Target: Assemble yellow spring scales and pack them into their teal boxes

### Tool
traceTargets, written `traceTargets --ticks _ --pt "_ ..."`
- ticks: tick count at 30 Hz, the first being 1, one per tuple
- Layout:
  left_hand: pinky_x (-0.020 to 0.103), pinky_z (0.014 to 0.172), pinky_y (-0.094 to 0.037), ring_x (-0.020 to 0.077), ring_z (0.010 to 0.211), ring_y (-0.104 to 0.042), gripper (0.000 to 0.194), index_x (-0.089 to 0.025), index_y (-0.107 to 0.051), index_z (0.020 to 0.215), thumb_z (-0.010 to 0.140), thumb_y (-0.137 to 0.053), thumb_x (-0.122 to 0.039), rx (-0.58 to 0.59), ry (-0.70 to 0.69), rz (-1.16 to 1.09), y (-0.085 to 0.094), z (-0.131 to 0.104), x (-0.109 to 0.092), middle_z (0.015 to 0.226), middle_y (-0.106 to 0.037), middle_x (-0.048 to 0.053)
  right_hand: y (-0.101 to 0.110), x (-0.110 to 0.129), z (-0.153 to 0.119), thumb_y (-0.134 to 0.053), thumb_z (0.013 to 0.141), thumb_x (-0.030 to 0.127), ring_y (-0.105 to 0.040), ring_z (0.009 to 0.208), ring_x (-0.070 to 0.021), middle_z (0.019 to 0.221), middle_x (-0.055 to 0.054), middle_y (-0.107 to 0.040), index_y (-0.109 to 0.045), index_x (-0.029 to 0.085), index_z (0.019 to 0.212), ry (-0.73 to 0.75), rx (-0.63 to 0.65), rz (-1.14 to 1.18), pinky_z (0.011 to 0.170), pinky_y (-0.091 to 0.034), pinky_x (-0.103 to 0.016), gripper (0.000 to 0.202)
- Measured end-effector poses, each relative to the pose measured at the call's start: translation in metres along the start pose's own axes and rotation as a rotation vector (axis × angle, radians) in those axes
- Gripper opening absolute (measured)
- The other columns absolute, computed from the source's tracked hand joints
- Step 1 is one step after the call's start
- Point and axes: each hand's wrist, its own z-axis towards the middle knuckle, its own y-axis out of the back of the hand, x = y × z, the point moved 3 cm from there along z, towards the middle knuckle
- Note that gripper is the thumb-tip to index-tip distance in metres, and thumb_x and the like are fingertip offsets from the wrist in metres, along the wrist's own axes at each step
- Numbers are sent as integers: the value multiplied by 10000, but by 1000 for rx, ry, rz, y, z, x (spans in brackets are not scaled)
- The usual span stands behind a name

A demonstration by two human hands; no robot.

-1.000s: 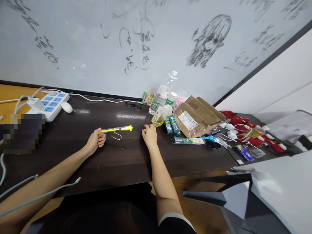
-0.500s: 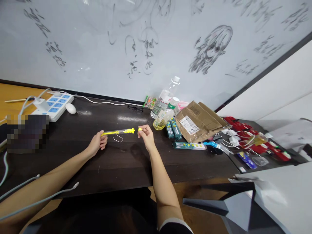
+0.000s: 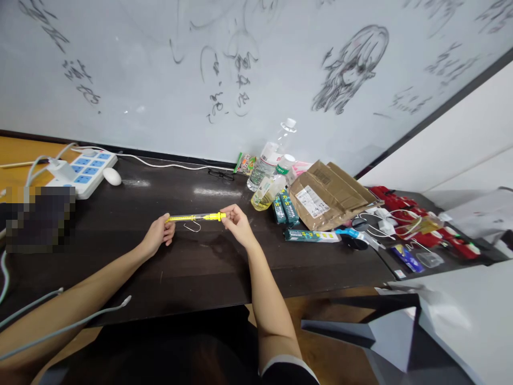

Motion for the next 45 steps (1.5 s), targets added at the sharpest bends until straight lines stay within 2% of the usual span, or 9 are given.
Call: traceTargets --ticks 10,16,19,23,28,33,36,39,45 --pt "177 291 -296 49 325 -237 424 -219 -274 551 854 -423 -476 -4 0 -16 0 -2 -1 459 -242 -89 2 -6 -1 -545 861 460 -390 437 -63 570 53 -515 -479 203 780 -49 24 -86 411 -302 -187 277" --pt "176 286 -298 51 320 -233 442 -222 -273 542 844 -435 -500 -12 -3 -8 0 0 0 453 -231 -88 1 -5 -3 -522 865 462 -396 434 -67 617 57 -533 -484 223 912 -82 42 -65 372 -271 -173 247" --pt "178 285 -297 53 320 -237 439 -223 -269 542 847 -430 -494 -17 -1 2 0 0 0 452 -233 -86 0 -6 -3 -548 854 449 -388 430 -63 608 56 -531 -459 218 815 -89 57 -80 370 -266 -171 251" --pt "180 289 -298 53 325 -233 438 -224 -263 543 849 -428 -489 -2 -3 -1 0 -1 0 458 -235 -85 -1 -10 -3 -419 902 535 -381 436 -67 556 27 -489 -460 195 665 -102 25 -164 371 -256 -180 417" --pt "178 287 -292 51 323 -233 439 -223 -267 538 846 -425 -493 -2 -1 5 0 -1 0 455 -235 -86 -2 -12 -3 -485 874 527 -387 429 -70 606 45 -536 -466 221 826 -99 23 -63 362 -249 -169 310" --pt "182 283 -291 50 318 -232 433 -223 -268 543 848 -427 -486 -10 -1 0 -1 0 -1 453 -238 -88 -4 -13 -2 -435 898 535 -368 422 -67 530 35 -482 -431 202 667 -97 -7 -155 368 -252 -176 405" --pt "184 282 -289 48 318 -233 429 -221 -269 546 851 -427 -479 -11 -2 -8 -1 -1 -1 453 -246 -87 -3 -14 -2 -409 910 517 -374 424 -63 565 34 -500 -476 200 740 -74 -30 -128 358 -247 -170 366" --pt "183 286 -290 48 320 -235 428 -220 -275 550 853 -428 -482 -8 -5 -12 -1 -1 -1 454 -244 -89 -4 -14 -2 -507 872 436 -411 436 -59 647 53 -534 -456 228 900 -42 -19 -20 352 -290 -153 216" --pt "179 284 -271 44 311 -213 429 -223 -251 556 853 -422 -480 -38 36 -82 2 1 -1 445 -231 -97 -18 -11 0 -670 755 356 -585 633 -93 915 13 -550 -408 254 960 37 -86 127 454 -498 -203 348"
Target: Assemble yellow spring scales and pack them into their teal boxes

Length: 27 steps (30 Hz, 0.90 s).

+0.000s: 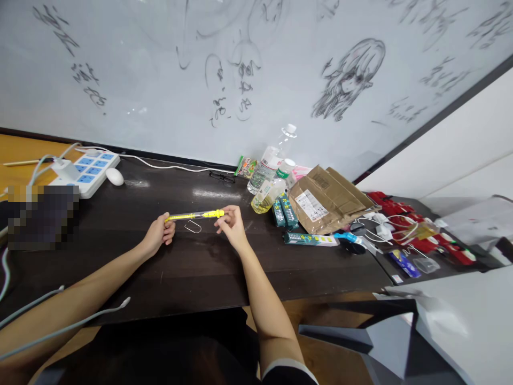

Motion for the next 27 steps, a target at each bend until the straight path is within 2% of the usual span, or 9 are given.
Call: traceTargets --ticks 4,10,15,17,22,27 --pt "179 288 -270 43 310 -218 420 -221 -252 565 849 -430 -474 3 23 -28 0 1 -1 446 -245 -97 -9 0 0 -674 772 351 -630 715 -119 945 -14 -603 -411 250 989 28 -78 23 535 -542 -233 356" --pt "175 295 -262 44 319 -213 402 -218 -253 574 878 -395 -440 18 51 -12 0 0 -2 450 -239 -96 -11 -7 -3 -674 783 328 -663 726 -114 995 -23 -676 -396 249 1017 73 -141 11 591 -555 -226 371" --pt "169 302 -258 42 326 -213 407 -215 -257 583 875 -414 -450 45 86 -19 1 0 -3 456 -237 -96 -13 -7 -5 -643 820 295 -677 770 -114 1064 -40 -684 -417 239 967 99 -115 -14 627 -557 -226 275" --pt "169 318 -295 41 330 -228 411 -204 -308 587 863 -440 -478 77 104 10 1 -1 -6 451 -264 -95 -13 -4 -6 -641 824 284 -679 768 -115 1071 -43 -688 -416 239 974 112 -118 -7 633 -559 -229 273" --pt "238 468 -485 44 347 -307 441 -132 -571 697 831 -477 -541 214 219 194 1 -7 -13 423 -406 -66 -4 3 -2 -661 812 266 -684 734 -115 1040 -37 -709 -411 236 952 121 -142 66 627 -571 -235 288" --pt "257 504 -504 57 375 -356 498 -123 -596 679 812 -490 -591 341 209 232 1 -8 -13 438 -447 -41 1 4 1 -677 800 281 -691 728 -124 1038 -42 -717 -424 233 942 103 -113 110 620 -580 -243 294"
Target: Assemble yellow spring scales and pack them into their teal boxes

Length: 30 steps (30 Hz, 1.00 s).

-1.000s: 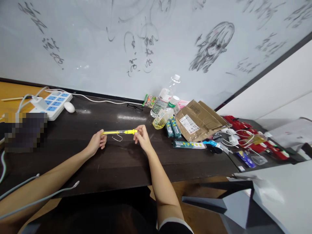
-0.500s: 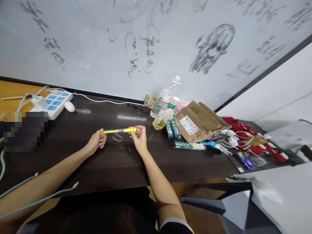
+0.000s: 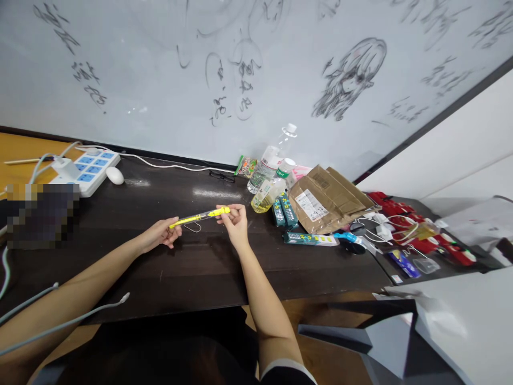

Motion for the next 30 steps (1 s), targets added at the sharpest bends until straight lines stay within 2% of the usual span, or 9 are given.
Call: traceTargets --ticks 4,7,11,13,17,21,25,28,30 --pt "240 471 -476 64 388 -365 521 -130 -558 615 819 -481 -603 78 -30 17 1 2 4 455 -460 -19 0 -1 0 -673 805 283 -694 713 -124 1040 -51 -721 -428 232 946 1 15 2 626 -578 -244 288" --pt "207 413 -416 53 375 -319 524 -131 -536 601 854 -447 -582 140 -42 13 2 4 7 458 -425 -23 0 -2 0 -671 807 286 -698 707 -126 1034 -54 -725 -431 231 943 -2 23 -7 623 -575 -242 282" --pt "146 311 -189 31 355 -176 390 -135 -594 837 893 -445 -492 184 4 -101 2 5 10 506 -321 -74 0 -4 -1 -663 812 289 -694 696 -120 1059 -57 -718 -431 233 969 0 14 -18 626 -576 -243 285" --pt "141 310 -138 30 364 -141 336 -147 -589 934 908 -436 -445 204 30 -157 -1 5 11 533 -304 -79 -2 -3 -2 -658 816 284 -690 690 -115 1072 -56 -713 -427 238 1021 5 5 -9 629 -577 -242 312" --pt "142 316 -134 42 377 -127 358 -139 -576 873 935 -377 -430 201 71 -200 -11 3 12 504 -241 -86 -5 -2 -3 -648 822 295 -691 769 -126 1079 -56 -710 -422 243 1067 8 -24 23 655 -586 -252 337" --pt "136 318 -133 46 388 -110 316 -134 -574 889 943 -366 -365 128 18 -277 -19 3 13 507 -205 -92 -6 -4 -4 -596 857 334 -681 907 -157 1061 -73 -711 -457 221 1026 -6 -83 47 699 -586 -276 246" --pt "131 328 -138 37 398 -118 329 -122 -584 917 930 -417 -404 123 -15 -287 -22 3 16 528 -206 -95 -6 -5 -5 -561 879 357 -670 952 -165 1050 -82 -710 -475 210 1059 17 -136 29 754 -569 -295 248" --pt "128 346 -190 29 408 -166 347 -127 -588 969 906 -474 -449 147 -26 -273 -22 0 16 562 -234 -91 -8 -5 -6 -567 874 376 -662 968 -164 1081 -86 -699 -493 207 1129 15 -133 16 783 -555 -295 315" --pt "137 371 -277 27 421 -217 356 -133 -589 994 888 -508 -463 166 -41 -253 -22 -2 16 584 -274 -85 -8 -5 -6 -574 868 390 -663 962 -164 1091 -84 -694 -514 205 1141 1 -124 15 790 -550 -290 335"
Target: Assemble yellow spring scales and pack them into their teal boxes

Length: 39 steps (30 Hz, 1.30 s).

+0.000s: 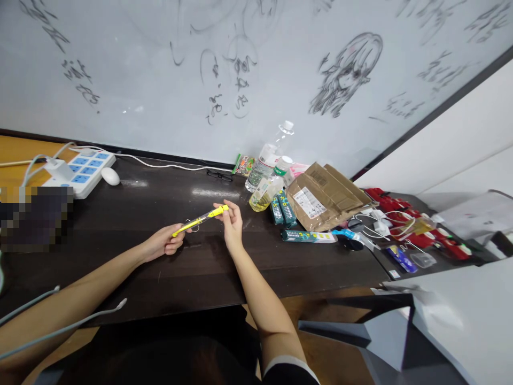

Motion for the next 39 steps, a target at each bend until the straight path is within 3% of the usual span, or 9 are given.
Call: traceTargets --ticks 5,8,11,16,21,27,34,39 --pt "286 639 -535 26 443 -289 344 -155 -593 1026 866 -548 -455 15 13 66 -3 -2 0 581 -379 -85 2 -1 2 -595 847 419 -673 948 -174 1080 -79 -701 -529 204 1120 -49 18 27 836 -539 -321 354" --pt "357 798 -534 31 467 -317 333 -156 -597 1027 858 -566 -441 16 13 66 -4 -2 0 570 -401 -87 2 -3 4 -611 839 414 -681 930 -173 1060 -83 -707 -530 199 1096 -65 31 60 863 -528 -339 345" --pt "376 858 -513 36 483 -327 338 -148 -602 1026 861 -562 -440 15 13 52 -2 -1 1 565 -394 -88 2 -3 5 -629 832 387 -686 918 -174 1026 -77 -719 -525 198 1044 -58 37 102 881 -521 -355 303" --pt "362 842 -510 35 482 -324 329 -148 -602 1034 869 -555 -429 35 12 42 -1 -1 1 572 -401 -85 1 -3 5 -670 802 369 -693 909 -179 963 -54 -737 -480 217 969 -68 26 149 908 -512 -385 295" --pt "331 780 -517 34 467 -315 319 -144 -606 1025 876 -548 -420 36 4 35 -1 0 2 565 -392 -85 1 -3 7 -704 755 409 -698 908 -196 967 -85 -734 -551 188 1027 -155 26 152 929 -509 -397 382" --pt "298 713 -515 45 482 -319 332 -140 -611 1035 883 -534 -424 43 14 27 -2 -1 2 570 -399 -74 2 -5 7 -757 701 405 -707 870 -201 887 -58 -747 -562 202 877 -177 -8 200 939 -512 -409 332" --pt "308 710 -515 43 472 -327 359 -142 -597 1043 880 -524 -453 58 10 60 -3 -1 2 575 -417 -75 2 -4 7 -743 708 425 -708 890 -214 902 -68 -744 -583 194 953 -192 9 180 934 -521 -427 372" --pt "341 742 -514 52 448 -353 388 -135 -592 1021 896 -478 -484 98 -13 69 -2 -1 3 524 -437 -77 2 -4 7 -744 717 409 -713 866 -214 872 -61 -746 -548 196 859 -173 3 185 906 -535 -426 322"
